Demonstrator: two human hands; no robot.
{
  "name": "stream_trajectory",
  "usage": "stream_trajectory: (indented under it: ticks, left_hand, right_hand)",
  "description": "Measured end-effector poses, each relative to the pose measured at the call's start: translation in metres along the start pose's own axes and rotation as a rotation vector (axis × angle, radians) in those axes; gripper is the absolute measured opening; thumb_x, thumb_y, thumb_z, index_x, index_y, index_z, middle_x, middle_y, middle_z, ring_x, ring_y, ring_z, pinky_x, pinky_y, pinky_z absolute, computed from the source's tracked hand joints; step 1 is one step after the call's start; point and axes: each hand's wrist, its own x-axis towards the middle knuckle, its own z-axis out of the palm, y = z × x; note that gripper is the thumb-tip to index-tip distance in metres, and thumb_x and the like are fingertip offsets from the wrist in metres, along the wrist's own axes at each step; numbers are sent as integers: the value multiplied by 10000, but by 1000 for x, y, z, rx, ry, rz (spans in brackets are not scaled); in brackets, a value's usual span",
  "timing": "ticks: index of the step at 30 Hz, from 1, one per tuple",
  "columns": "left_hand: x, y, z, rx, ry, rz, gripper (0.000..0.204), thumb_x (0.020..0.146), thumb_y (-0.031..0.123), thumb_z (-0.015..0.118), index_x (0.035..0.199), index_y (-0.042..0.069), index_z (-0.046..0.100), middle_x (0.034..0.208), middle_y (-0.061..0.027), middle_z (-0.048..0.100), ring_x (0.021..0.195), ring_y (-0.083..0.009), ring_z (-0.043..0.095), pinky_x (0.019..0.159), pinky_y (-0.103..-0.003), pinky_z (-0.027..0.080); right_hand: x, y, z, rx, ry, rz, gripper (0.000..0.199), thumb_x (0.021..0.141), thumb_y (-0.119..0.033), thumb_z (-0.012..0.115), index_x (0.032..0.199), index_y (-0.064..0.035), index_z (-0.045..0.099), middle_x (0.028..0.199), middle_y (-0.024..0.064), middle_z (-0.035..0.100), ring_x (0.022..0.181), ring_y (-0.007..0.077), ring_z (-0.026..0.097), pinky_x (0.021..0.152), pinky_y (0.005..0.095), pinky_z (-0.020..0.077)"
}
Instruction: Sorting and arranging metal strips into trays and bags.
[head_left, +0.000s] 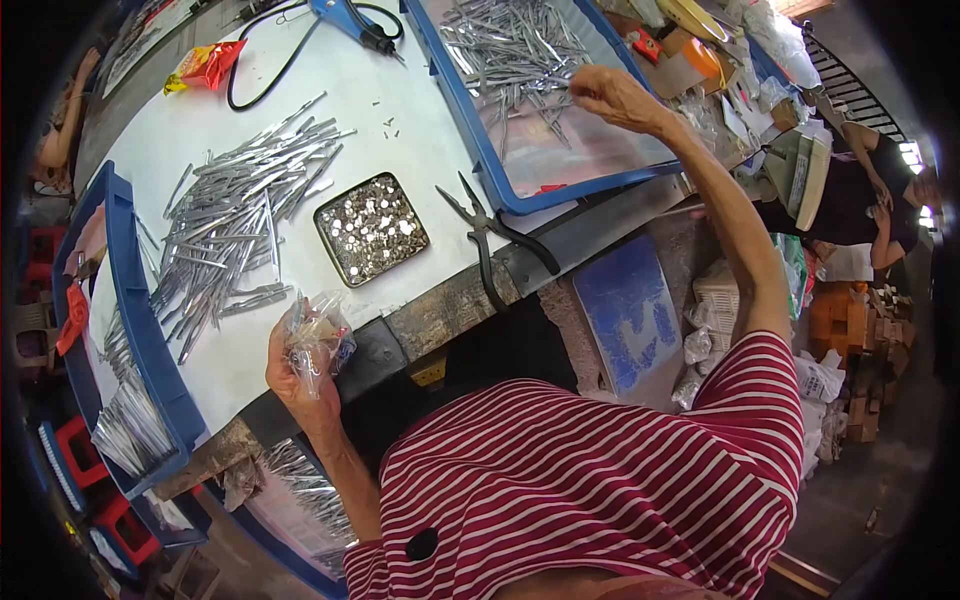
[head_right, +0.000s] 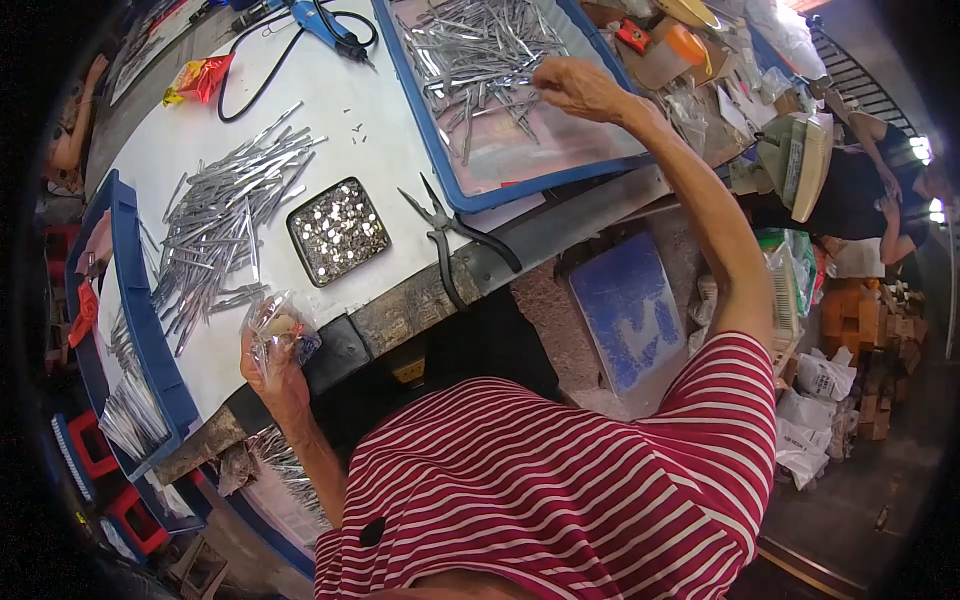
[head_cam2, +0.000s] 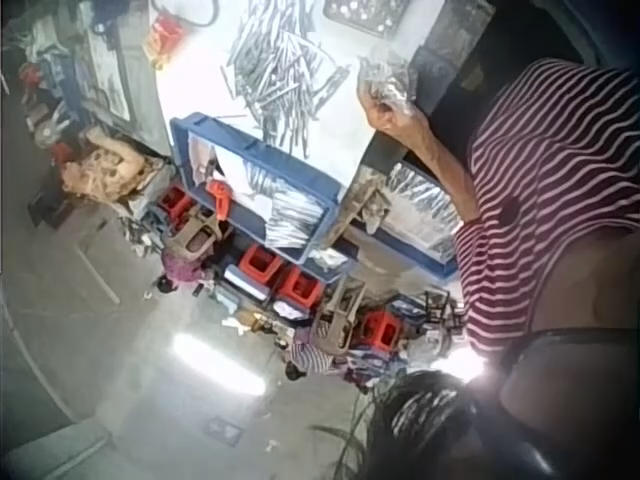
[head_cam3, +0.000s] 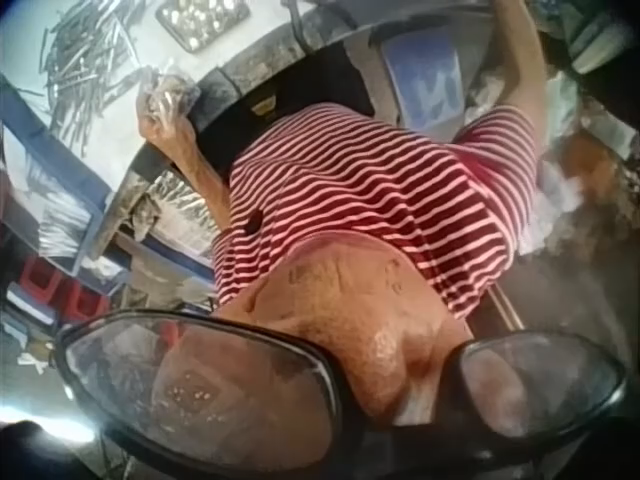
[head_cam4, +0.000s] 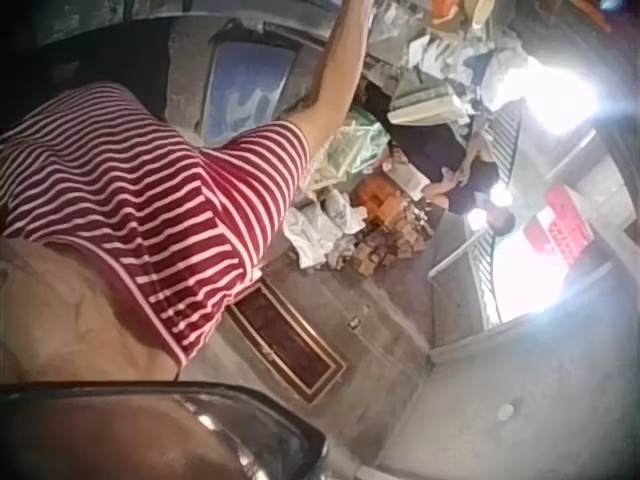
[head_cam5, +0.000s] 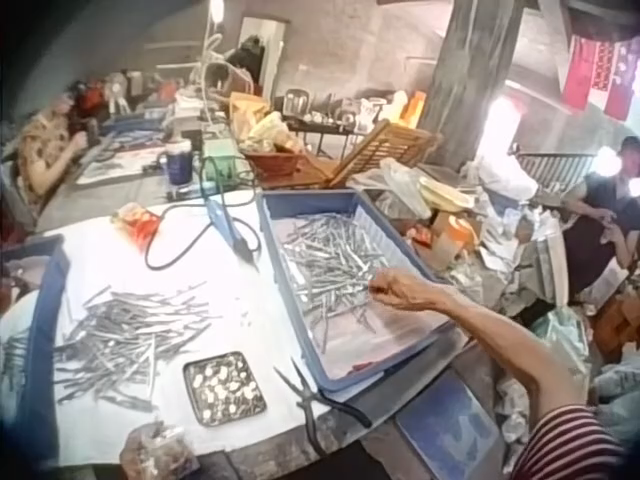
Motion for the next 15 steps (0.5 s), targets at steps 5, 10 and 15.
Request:
stream_trajectory:
  ticks: [5, 10, 15]
  left_hand:
    - [0, 0, 0, 10, 9, -1, 445, 722, 92, 612, 1101, -60, 433, 999, -128, 523, 820, -182, 551, 729, -312, 480]
    - [-1, 0, 1, 4, 10, -20, 456, 718, 101, 617, 1104, -59, 433, 974, -117, 532, 810, -172, 552, 725, -300, 480]
    - [-1, 2, 4, -6, 30, -35, 456, 712, 99, 618, 1100, -58, 438, 973, -118, 533, 811, -170, 552, 722, -300, 482]
  right_hand:
    - [39, -4, 9, -294, 206, -105, 93, 726, -77, 528, 797, -20, 509, 768, 97, 451, 754, 256, 490, 635, 339, 391]
    - [37, 11, 13, -280, 136, -45, 271, 678, -18, 525, 947, -45, 522, 856, 102, 476, 835, 267, 485, 706, 337, 406]
    - [1, 11, 16, -359, 46, 23, 685, 597, -47, 532, 1238, -129, 305, 1129, 146, 394, 1007, 316, 431, 840, 397, 358]
